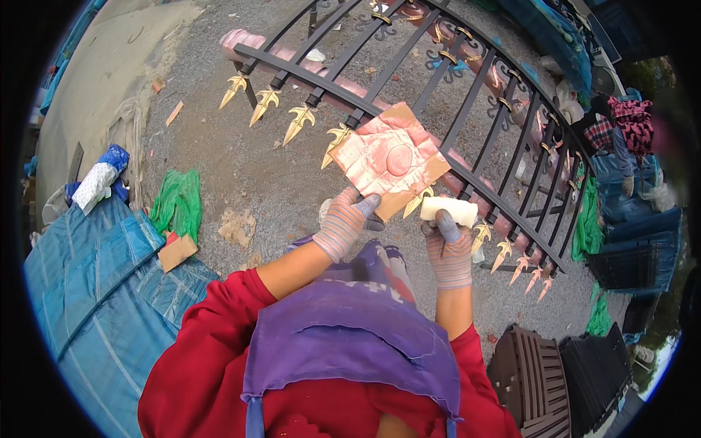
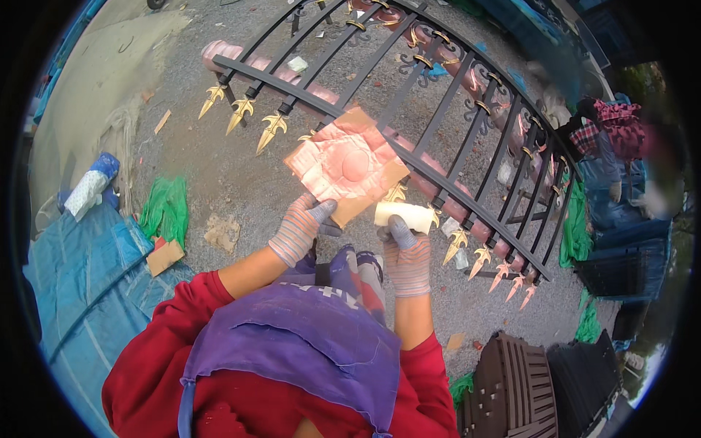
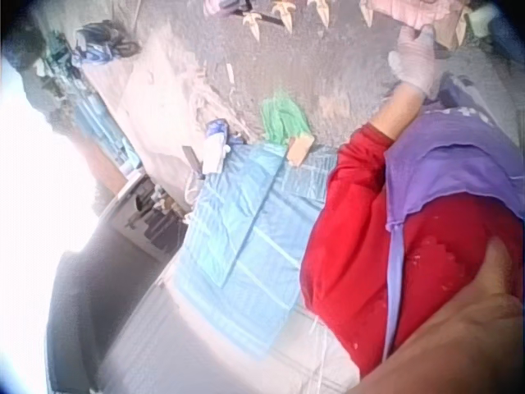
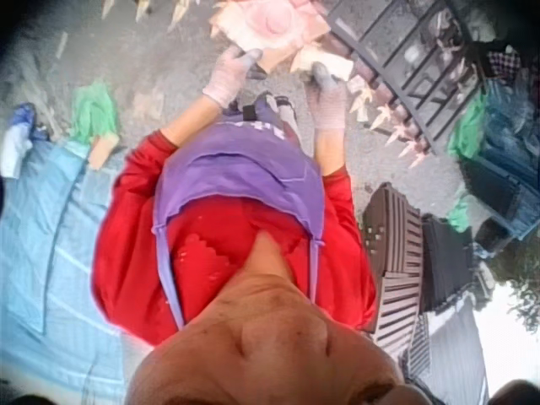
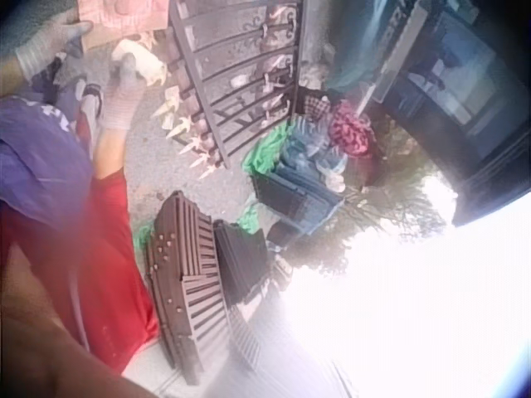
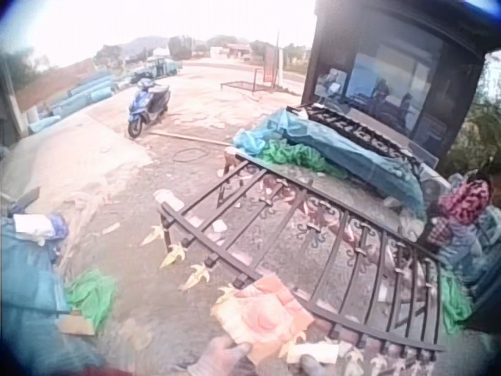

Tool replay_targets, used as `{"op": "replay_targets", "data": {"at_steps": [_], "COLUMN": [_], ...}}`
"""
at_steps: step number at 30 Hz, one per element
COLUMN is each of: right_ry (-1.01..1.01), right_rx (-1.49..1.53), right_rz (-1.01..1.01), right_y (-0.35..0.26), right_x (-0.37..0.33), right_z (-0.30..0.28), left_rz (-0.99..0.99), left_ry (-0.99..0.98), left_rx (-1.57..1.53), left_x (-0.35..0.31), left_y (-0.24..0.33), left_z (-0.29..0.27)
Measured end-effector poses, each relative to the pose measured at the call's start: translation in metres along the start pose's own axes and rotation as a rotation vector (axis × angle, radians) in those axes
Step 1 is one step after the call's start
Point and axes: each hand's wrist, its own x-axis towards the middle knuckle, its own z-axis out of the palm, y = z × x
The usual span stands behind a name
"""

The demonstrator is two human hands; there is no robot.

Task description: The person uses a small abrasive block to rub and polish decorative metal spearhead ornaments attached to a black metal gate. They hold a copper-colored sheet in the left hand and rub the ornaments one by one with the block in the right hand, moving along the gate's horizontal bar.

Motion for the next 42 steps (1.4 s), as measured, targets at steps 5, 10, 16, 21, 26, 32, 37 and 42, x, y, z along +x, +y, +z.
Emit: {"op": "replay_targets", "data": {"at_steps": [5,10,16,21,26,32,37,42], "right_ry": [-0.008,0.023,0.15,0.257,0.337,0.406,0.377,0.337], "right_rx": [0.379,0.437,0.229,-0.257,-0.574,-0.601,-0.633,-0.887], "right_rz": [0.078,0.05,-0.086,-0.204,-0.35,-0.373,-0.427,-0.54], "right_y": [0.006,0.008,0.006,0.005,-0.004,-0.021,-0.023,-0.028], "right_x": [0.008,0.016,0.025,0.027,0.023,0.02,0.028,0.039], "right_z": [0.01,0.008,-0.008,-0.03,-0.037,-0.053,-0.065,-0.064], "left_rz": [-0.082,-0.123,-0.169,-0.121,-0.214,-0.231,-0.251,-0.266], "left_ry": [-0.099,-0.143,-0.149,-0.198,-0.208,-0.239,-0.258,-0.231], "left_rx": [-0.021,0.059,0.133,0.134,0.177,0.159,0.226,0.247], "left_x": [0.021,0.034,0.046,0.058,0.062,0.058,0.059,0.058], "left_y": [0.022,0.022,0.016,0.0,-0.008,-0.012,-0.016,-0.018], "left_z": [-0.003,0.01,0.028,0.03,0.041,0.064,0.074,0.084]}}
